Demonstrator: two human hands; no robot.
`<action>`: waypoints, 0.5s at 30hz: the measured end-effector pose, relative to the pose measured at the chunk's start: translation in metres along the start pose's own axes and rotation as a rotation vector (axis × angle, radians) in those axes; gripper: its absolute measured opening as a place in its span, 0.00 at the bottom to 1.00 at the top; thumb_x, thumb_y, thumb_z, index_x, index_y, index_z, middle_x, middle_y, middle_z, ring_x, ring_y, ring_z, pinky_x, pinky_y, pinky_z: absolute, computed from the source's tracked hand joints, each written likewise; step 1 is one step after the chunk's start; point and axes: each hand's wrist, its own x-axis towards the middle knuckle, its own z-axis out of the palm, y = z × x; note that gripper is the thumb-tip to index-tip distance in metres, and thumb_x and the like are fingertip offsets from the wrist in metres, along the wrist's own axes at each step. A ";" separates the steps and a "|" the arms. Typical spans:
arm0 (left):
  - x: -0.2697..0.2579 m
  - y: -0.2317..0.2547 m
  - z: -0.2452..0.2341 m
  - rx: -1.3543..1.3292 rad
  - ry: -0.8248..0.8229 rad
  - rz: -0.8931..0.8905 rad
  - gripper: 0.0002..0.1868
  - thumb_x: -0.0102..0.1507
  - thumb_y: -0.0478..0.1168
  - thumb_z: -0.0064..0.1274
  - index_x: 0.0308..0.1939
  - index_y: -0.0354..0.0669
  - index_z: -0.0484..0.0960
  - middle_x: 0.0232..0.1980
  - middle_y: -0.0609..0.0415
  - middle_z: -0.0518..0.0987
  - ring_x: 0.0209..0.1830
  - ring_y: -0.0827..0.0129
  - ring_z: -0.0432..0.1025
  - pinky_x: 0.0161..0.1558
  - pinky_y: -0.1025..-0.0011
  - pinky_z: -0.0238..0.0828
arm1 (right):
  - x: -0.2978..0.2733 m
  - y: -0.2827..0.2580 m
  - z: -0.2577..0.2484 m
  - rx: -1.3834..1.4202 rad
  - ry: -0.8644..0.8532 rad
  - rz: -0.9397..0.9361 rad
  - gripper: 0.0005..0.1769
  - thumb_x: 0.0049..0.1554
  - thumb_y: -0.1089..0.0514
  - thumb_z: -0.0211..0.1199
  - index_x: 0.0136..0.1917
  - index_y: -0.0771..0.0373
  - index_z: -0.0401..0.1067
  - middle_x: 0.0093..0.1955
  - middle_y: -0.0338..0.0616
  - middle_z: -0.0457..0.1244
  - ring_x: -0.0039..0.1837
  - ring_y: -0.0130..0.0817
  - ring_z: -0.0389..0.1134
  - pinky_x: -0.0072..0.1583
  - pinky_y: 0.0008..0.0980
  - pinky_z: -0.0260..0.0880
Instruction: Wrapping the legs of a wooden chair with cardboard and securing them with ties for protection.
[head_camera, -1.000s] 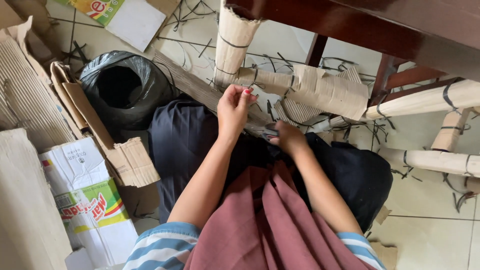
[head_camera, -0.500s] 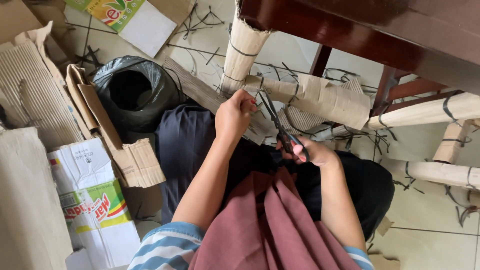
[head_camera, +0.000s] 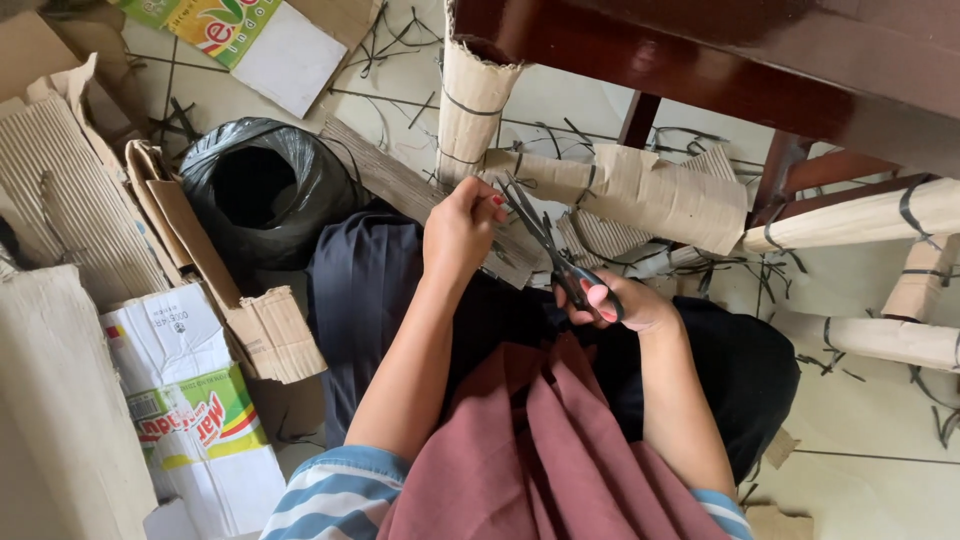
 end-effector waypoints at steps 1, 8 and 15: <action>0.002 -0.003 0.001 0.001 0.002 0.000 0.05 0.69 0.46 0.48 0.41 0.59 0.80 0.33 0.67 0.85 0.43 0.55 0.79 0.50 0.57 0.73 | 0.002 0.009 -0.005 0.000 -0.002 -0.001 0.44 0.46 0.17 0.60 0.40 0.63 0.71 0.23 0.37 0.55 0.23 0.17 0.48 0.24 0.17 0.51; 0.007 -0.014 0.008 0.085 -0.052 0.006 0.06 0.68 0.42 0.48 0.38 0.57 0.81 0.30 0.66 0.84 0.38 0.56 0.79 0.46 0.59 0.74 | -0.002 0.034 -0.023 0.072 0.081 -0.049 0.39 0.56 0.27 0.59 0.40 0.71 0.73 0.19 0.39 0.53 0.21 0.18 0.45 0.24 0.17 0.45; 0.017 -0.041 0.022 0.418 -0.233 0.036 0.06 0.64 0.41 0.54 0.43 0.55 0.84 0.36 0.61 0.86 0.41 0.57 0.81 0.45 0.59 0.78 | -0.044 0.012 -0.050 -0.818 0.413 0.603 0.26 0.50 0.32 0.70 0.54 0.48 0.84 0.47 0.49 0.75 0.56 0.47 0.75 0.56 0.41 0.73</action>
